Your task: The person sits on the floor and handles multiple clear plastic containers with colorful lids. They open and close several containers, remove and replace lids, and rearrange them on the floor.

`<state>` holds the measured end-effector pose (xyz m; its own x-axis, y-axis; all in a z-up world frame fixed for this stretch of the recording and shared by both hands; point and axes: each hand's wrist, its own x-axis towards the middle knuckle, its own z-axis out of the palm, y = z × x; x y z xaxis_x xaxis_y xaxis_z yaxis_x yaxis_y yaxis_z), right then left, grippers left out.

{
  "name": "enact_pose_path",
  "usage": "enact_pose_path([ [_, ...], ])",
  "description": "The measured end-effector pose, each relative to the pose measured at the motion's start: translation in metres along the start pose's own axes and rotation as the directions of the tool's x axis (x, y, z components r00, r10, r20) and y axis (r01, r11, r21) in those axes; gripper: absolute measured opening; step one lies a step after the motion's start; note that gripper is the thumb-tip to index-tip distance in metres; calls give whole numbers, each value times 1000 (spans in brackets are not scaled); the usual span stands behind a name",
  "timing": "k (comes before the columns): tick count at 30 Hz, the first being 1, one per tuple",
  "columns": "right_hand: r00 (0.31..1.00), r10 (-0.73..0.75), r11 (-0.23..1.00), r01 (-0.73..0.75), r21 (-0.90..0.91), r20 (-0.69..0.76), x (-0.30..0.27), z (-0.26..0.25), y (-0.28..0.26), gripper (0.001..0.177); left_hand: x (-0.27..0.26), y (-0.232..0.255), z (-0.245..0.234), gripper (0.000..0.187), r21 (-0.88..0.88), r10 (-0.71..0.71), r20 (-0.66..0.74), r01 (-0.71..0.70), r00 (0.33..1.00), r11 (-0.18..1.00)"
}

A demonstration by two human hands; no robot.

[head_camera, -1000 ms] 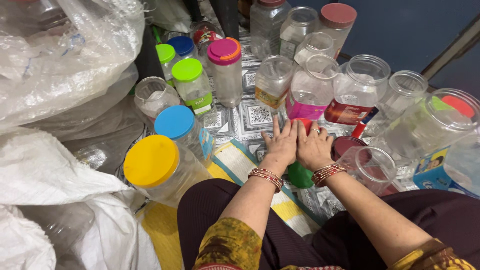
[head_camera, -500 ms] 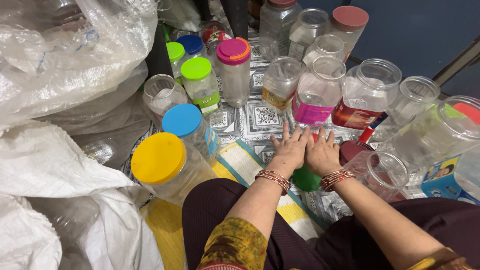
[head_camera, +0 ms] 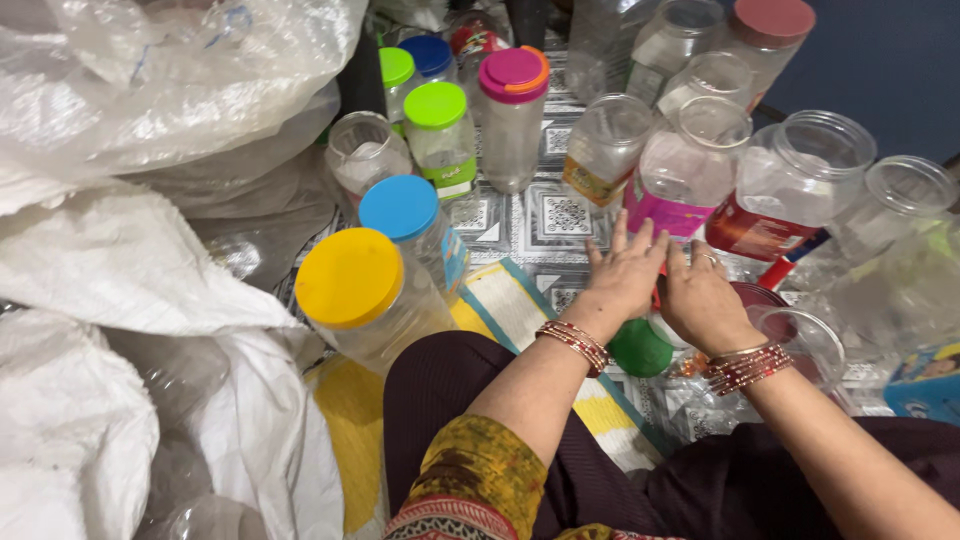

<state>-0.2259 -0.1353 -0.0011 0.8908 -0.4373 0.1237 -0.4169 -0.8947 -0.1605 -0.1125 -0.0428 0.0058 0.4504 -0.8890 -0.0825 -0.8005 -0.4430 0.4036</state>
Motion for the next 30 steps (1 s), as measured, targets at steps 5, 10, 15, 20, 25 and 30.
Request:
enact_pose_path([
  [5,995,11,994,1,113,-102,-10,8,-14,68,-8,4,1,83,22,38,-51,-37,998,999],
  [10,987,-22,987,47,153,-159,-16,9,-18,70,-7,8,-2,82,-6,35,-53,-35,998,999],
  [15,989,-11,968,48,248,-148,-14,2,-17,71,-5,9,-8,84,19,46,-43,-45,998,999],
  [20,981,-35,956,88,279,-188,-16,2,-19,72,-5,8,-7,75,11,70,-79,-69,994,998],
  [25,988,-7,953,54,298,-156,-16,7,-20,79,-4,7,-6,78,42,63,-46,-61,997,997],
  [30,995,55,940,-24,341,-82,-17,18,-20,82,-4,5,4,74,52,41,-40,-39,998,998],
])
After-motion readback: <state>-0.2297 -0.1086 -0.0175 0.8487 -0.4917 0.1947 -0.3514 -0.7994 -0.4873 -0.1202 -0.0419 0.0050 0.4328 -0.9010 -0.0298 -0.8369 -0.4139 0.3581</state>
